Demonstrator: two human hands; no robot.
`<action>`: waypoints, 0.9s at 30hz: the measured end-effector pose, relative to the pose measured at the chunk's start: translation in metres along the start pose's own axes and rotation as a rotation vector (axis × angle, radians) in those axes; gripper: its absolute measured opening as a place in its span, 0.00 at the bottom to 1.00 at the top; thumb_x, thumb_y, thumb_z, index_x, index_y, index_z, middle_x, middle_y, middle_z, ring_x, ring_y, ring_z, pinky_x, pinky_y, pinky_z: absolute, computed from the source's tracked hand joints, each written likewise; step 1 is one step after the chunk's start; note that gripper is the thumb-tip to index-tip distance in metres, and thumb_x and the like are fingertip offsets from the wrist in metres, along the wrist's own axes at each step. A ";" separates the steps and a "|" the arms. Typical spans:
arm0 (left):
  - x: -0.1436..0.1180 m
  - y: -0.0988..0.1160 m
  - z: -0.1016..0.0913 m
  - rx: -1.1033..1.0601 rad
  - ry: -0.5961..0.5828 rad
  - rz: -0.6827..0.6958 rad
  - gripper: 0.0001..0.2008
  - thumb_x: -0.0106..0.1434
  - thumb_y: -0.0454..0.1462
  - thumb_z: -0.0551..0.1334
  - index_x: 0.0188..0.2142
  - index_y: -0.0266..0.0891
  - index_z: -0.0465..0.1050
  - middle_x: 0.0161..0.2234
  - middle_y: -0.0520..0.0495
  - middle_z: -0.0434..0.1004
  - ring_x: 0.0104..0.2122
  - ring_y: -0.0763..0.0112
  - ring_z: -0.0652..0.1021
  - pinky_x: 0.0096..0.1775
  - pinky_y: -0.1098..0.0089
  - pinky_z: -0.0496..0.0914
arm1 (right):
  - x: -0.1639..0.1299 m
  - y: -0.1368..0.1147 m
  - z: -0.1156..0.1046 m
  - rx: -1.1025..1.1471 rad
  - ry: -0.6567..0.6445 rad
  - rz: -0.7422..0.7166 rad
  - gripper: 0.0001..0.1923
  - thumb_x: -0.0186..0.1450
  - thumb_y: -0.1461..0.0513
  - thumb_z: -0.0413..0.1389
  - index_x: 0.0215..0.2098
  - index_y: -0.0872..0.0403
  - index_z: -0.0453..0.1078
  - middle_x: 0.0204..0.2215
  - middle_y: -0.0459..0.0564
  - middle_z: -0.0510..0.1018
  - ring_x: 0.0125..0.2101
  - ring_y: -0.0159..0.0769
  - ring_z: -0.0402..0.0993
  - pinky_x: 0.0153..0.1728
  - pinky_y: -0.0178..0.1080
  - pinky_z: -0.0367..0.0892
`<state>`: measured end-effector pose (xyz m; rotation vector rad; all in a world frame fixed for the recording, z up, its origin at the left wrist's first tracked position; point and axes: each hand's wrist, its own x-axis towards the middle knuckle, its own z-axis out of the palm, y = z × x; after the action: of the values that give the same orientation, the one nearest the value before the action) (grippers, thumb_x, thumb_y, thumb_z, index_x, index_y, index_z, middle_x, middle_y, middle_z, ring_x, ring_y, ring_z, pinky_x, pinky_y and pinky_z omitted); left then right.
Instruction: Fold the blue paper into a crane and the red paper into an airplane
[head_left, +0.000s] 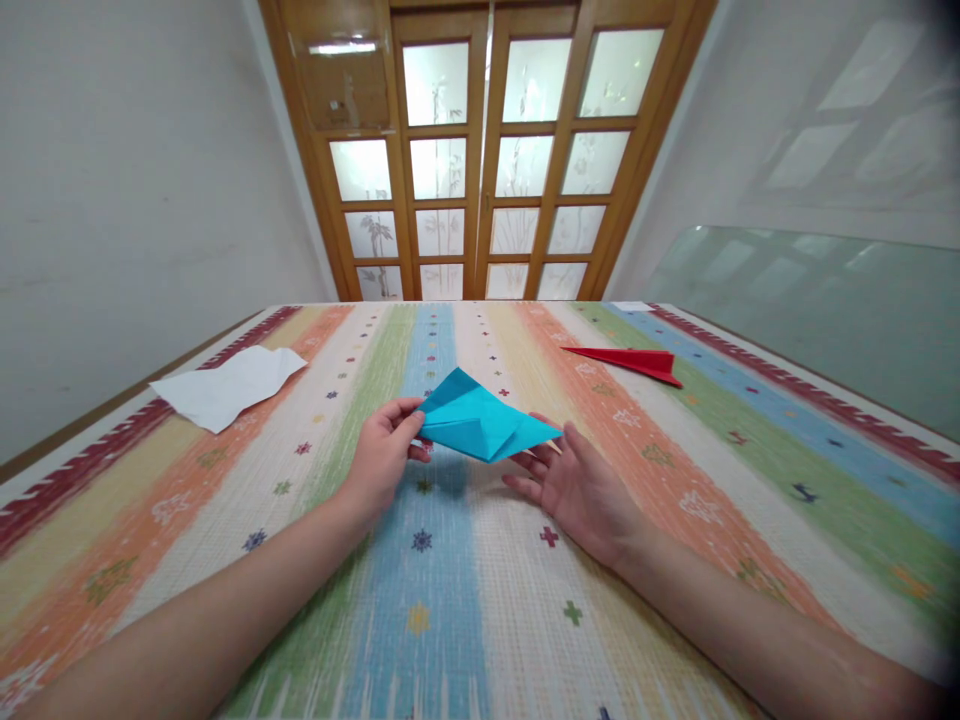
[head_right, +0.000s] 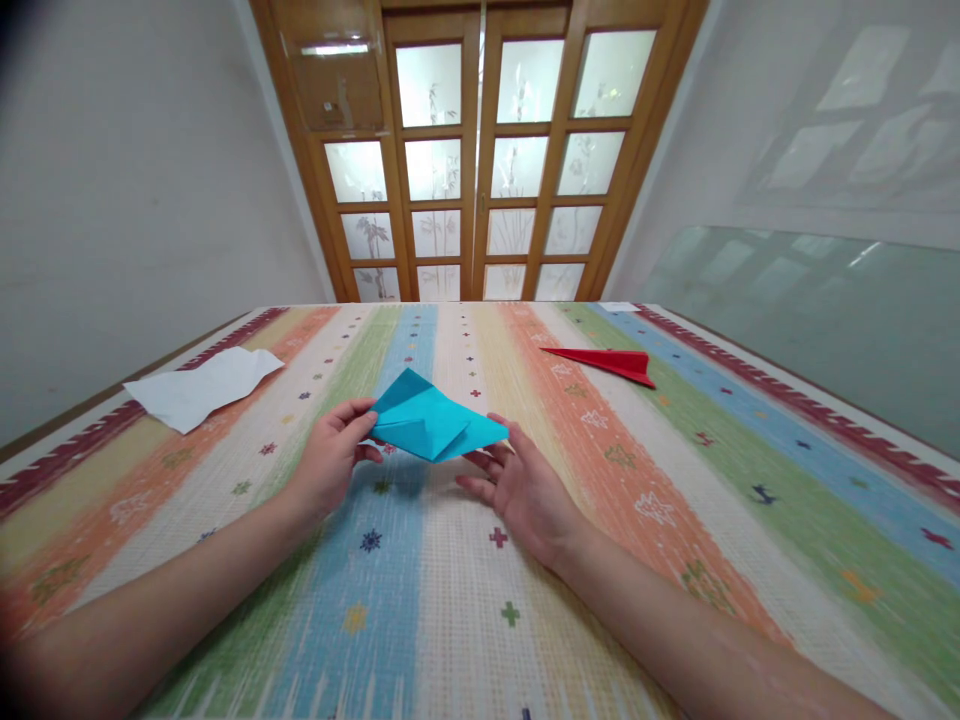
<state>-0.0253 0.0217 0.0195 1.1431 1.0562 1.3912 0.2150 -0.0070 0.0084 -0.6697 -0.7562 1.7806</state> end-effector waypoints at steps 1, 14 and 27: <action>0.002 0.000 -0.002 -0.031 -0.010 -0.022 0.16 0.58 0.42 0.66 0.43 0.37 0.72 0.29 0.51 0.73 0.23 0.75 0.74 0.22 0.75 0.70 | 0.001 -0.003 -0.002 0.042 0.013 0.019 0.25 0.65 0.44 0.55 0.55 0.46 0.65 0.49 0.53 0.76 0.46 0.42 0.75 0.45 0.47 0.73; -0.020 0.001 0.013 0.148 -0.419 -0.038 0.18 0.59 0.43 0.66 0.47 0.39 0.71 0.29 0.52 0.70 0.22 0.76 0.72 0.22 0.76 0.69 | -0.017 0.014 0.016 -0.477 -0.142 0.052 0.22 0.58 0.56 0.67 0.47 0.47 0.67 0.37 0.46 0.77 0.33 0.35 0.74 0.32 0.36 0.68; -0.027 0.007 0.020 0.120 -0.349 0.031 0.08 0.59 0.39 0.64 0.35 0.37 0.73 0.25 0.52 0.71 0.24 0.74 0.74 0.25 0.73 0.74 | -0.022 0.008 0.020 -0.737 -0.073 -0.185 0.08 0.64 0.56 0.61 0.35 0.50 0.67 0.29 0.44 0.70 0.30 0.33 0.66 0.30 0.35 0.62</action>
<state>-0.0060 -0.0054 0.0271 1.4345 0.8810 1.1103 0.2024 -0.0338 0.0166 -0.9732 -1.4999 1.3392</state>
